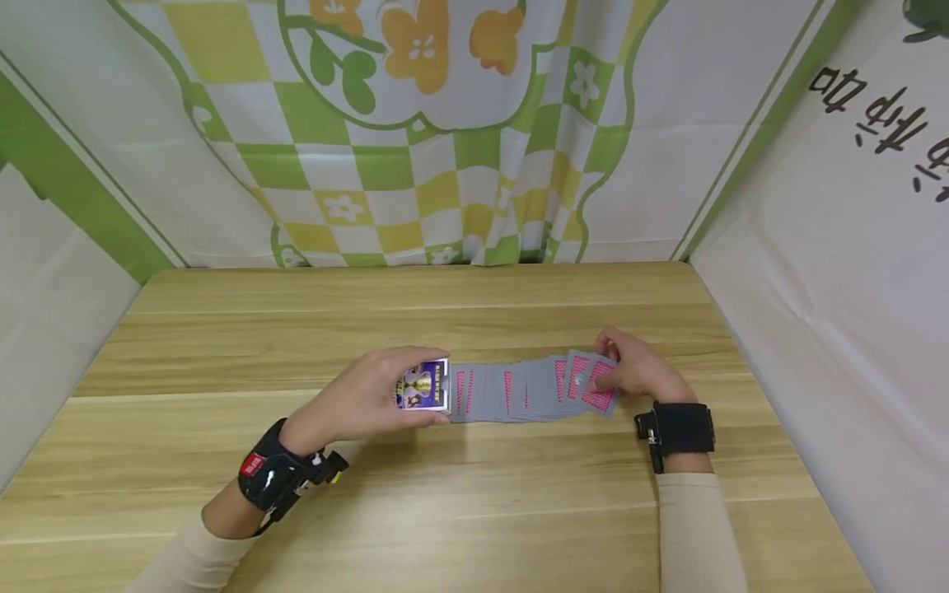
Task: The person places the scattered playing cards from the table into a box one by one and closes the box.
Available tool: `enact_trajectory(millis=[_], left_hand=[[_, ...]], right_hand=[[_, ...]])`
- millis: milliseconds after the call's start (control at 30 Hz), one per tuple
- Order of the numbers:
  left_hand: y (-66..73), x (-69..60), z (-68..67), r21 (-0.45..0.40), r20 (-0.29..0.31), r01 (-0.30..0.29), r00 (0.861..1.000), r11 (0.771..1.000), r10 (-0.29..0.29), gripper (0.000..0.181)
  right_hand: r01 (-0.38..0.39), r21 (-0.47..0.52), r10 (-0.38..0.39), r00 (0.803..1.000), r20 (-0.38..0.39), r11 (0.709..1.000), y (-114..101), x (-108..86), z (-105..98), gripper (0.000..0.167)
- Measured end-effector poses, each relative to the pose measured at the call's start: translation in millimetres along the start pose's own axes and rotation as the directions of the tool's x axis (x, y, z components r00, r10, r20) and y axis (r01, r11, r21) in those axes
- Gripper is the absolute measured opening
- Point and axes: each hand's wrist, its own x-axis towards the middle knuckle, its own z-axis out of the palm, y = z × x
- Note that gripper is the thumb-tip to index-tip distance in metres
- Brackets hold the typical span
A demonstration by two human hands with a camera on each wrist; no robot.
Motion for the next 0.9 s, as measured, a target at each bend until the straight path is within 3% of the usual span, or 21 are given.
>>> enact_trajectory(millis=[267, 500, 633, 733, 900], left_hand=[[-1.4, -0.1, 1.2, 0.0, 0.01, 0.014, 1.0, 1.0, -0.014, 0.077], [-1.5, 0.4, 0.7, -0.006, 0.012, 0.015, 1.0, 1.0, -0.015, 0.077], [-2.3, 0.0, 0.8, -0.004, 0.017, 0.016, 1.0, 1.0, -0.015, 0.077], [-2.0, 0.0, -0.1, -0.011, 0.017, 0.014, 1.0, 1.0, -0.014, 0.078], [-2.2, 0.0, -0.4, -0.009, 0.016, 0.023, 1.0, 1.0, -0.023, 0.077]], right_hand=[[-0.018, -0.002, 0.018, 0.996, -0.093, 1.0, 3, 0.0, -1, 0.024], [-0.017, 0.023, 0.019, 0.997, -0.078, 1.0, 5, -2.1, -5, 0.025], [0.028, 0.115, -0.021, 0.998, -0.057, 0.993, -9, -9.7, -11, 0.029], [0.075, 0.238, -0.064, 0.997, -0.052, 0.968, -30, -14.8, -13, 0.033], [0.146, 0.409, -0.139, 0.989, -0.047, 0.901, -69, -16.6, -1, 0.034]])
